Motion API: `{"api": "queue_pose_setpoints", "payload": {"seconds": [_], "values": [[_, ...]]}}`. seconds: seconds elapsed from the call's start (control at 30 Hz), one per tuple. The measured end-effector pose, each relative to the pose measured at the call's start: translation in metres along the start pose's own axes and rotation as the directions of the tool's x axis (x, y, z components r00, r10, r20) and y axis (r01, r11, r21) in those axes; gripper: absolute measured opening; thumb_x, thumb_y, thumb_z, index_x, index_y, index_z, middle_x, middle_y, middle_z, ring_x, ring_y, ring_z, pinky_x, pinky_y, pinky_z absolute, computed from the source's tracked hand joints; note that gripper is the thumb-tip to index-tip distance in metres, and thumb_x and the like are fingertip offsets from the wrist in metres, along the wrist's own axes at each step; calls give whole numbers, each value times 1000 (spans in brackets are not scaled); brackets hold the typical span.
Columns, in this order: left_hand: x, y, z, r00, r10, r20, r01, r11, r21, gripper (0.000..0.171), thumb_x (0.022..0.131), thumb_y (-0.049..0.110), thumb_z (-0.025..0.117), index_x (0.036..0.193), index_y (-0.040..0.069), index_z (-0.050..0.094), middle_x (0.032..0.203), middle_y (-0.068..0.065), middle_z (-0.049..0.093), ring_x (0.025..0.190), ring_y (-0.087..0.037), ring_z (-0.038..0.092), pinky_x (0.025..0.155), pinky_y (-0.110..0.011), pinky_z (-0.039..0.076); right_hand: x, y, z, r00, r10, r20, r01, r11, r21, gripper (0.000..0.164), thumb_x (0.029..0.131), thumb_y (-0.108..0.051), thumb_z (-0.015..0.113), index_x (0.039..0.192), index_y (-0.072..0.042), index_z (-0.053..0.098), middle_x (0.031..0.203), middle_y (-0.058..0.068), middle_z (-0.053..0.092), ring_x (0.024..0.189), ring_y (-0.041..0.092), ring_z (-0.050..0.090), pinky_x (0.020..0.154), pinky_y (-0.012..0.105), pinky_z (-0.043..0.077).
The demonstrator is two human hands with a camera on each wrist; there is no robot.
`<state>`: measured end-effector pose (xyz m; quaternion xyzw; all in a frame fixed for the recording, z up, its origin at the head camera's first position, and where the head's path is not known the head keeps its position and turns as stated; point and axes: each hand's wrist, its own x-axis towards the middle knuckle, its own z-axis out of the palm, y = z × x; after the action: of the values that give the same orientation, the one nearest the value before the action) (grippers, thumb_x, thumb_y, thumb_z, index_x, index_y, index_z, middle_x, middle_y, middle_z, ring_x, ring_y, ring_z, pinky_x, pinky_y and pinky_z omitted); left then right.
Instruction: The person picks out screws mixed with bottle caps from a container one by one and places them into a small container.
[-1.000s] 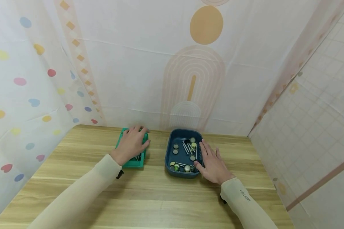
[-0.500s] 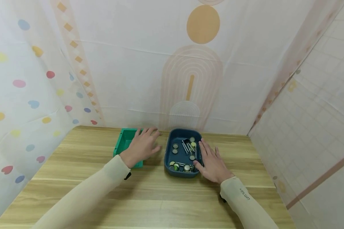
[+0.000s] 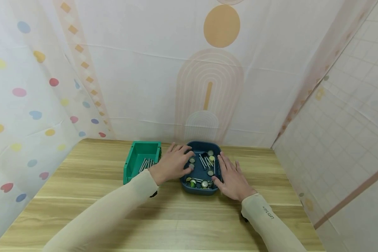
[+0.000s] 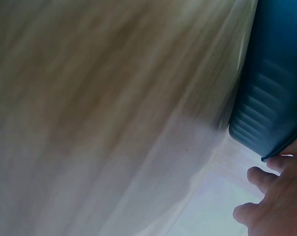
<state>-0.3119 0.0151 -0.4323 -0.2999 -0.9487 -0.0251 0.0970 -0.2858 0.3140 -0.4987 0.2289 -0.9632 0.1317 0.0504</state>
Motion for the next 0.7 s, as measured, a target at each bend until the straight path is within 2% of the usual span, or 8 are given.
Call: {"api": "queue_pose_setpoints", "payload": {"seconds": [0.13,0.3,0.57,0.7], "values": [[9,12,2,998,46,48,-47,998,37,60,110,50,82,160,20,69,167,-9,65,158,-35,60,139,-69,39,1,1,1,1000,9,11,-9,1000,3,88,122,-45,58,186,0,16,197,22,11,181,48,23,140,83,16],[21,27,7,990,65,124,-75,994,82,66,110,53,81,165,20,66,169,-9,65,156,-34,63,137,-68,43,1,3,2,999,19,25,-19,1000,-7,90,122,-49,57,186,-1,15,197,21,10,182,46,21,141,82,16],[36,44,13,972,77,223,-115,980,162,59,109,51,83,161,25,71,169,-5,67,157,-30,64,137,-64,44,1,4,2,1000,9,13,-9,1000,-11,91,122,-49,57,186,-1,15,197,22,12,182,46,22,141,82,17],[43,50,13,959,82,271,-137,972,192,53,108,48,85,156,26,75,164,-3,71,152,-27,68,135,-60,49,1,4,1,1000,7,19,-7,1000,-11,91,122,-49,57,186,-1,14,197,21,11,182,45,21,141,81,16]]}}
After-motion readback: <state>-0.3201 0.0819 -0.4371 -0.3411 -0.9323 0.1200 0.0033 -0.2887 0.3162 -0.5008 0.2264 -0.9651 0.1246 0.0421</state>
